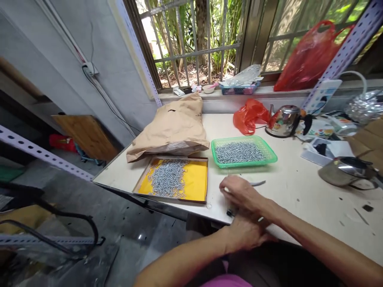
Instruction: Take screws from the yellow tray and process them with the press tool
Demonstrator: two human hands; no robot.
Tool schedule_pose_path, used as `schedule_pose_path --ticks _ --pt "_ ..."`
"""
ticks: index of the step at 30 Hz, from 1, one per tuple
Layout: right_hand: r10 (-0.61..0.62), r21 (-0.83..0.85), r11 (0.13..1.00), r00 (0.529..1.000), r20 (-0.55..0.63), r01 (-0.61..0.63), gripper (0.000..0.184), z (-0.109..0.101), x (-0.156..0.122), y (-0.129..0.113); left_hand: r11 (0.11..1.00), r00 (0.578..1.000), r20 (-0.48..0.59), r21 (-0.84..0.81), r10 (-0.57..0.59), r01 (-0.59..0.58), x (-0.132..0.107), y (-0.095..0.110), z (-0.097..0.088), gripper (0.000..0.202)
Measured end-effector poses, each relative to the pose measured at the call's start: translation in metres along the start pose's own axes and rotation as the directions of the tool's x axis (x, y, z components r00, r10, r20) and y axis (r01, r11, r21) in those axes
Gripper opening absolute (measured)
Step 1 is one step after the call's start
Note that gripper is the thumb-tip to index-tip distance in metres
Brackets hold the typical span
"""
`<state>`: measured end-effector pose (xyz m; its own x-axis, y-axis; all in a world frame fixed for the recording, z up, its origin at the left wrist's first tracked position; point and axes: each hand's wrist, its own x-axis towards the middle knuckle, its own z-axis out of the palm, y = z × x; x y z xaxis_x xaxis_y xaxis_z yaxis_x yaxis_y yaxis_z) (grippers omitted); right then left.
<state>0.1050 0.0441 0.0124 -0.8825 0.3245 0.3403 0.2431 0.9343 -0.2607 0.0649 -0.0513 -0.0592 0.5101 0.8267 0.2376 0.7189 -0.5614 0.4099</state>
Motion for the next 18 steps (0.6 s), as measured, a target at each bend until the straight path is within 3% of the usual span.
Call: schedule_pose_path --ticks 3,5,6,8,11,13,15,18 --pt "0.134 0.095 0.990 0.932 -0.336 -0.107 0.015 -0.037 0.018 0.019 0.997 0.999 -0.033 0.074 0.039 -0.037 0.012 -0.006 -0.015 0.054" --pt "0.212 0.078 0.977 0.866 -0.452 -0.199 0.018 -0.058 0.028 0.043 0.993 0.999 -0.042 0.115 0.017 -0.012 0.012 -0.014 -0.031 0.043" --pt "0.242 0.045 0.967 0.848 -0.471 -0.250 0.020 -0.064 0.031 0.058 0.990 0.998 -0.056 0.140 -0.024 0.032 0.008 -0.020 -0.043 0.036" --pt "0.287 -0.042 0.943 0.869 -0.404 -0.331 0.024 -0.068 0.031 0.085 0.964 0.984 -0.099 0.204 -0.151 0.169 -0.011 -0.038 -0.071 0.026" --pt "0.328 -0.075 0.927 0.893 -0.308 -0.367 0.029 -0.059 0.019 0.100 0.809 0.865 -0.240 0.313 -0.440 0.498 -0.056 -0.075 -0.120 0.028" --pt "0.310 0.011 0.945 0.889 -0.336 -0.326 0.028 -0.056 0.010 0.087 0.726 0.788 -0.299 0.311 -0.538 0.614 -0.088 -0.100 -0.149 0.023" --pt "0.284 0.122 0.959 0.861 -0.422 -0.256 0.024 -0.061 0.002 0.059 0.690 0.735 -0.350 0.269 -0.580 0.672 -0.113 -0.117 -0.167 0.021" --pt "0.291 0.235 0.954 0.770 -0.567 -0.187 0.018 -0.084 -0.008 0.008 0.669 0.661 -0.433 0.161 -0.613 0.726 -0.130 -0.121 -0.174 0.024"
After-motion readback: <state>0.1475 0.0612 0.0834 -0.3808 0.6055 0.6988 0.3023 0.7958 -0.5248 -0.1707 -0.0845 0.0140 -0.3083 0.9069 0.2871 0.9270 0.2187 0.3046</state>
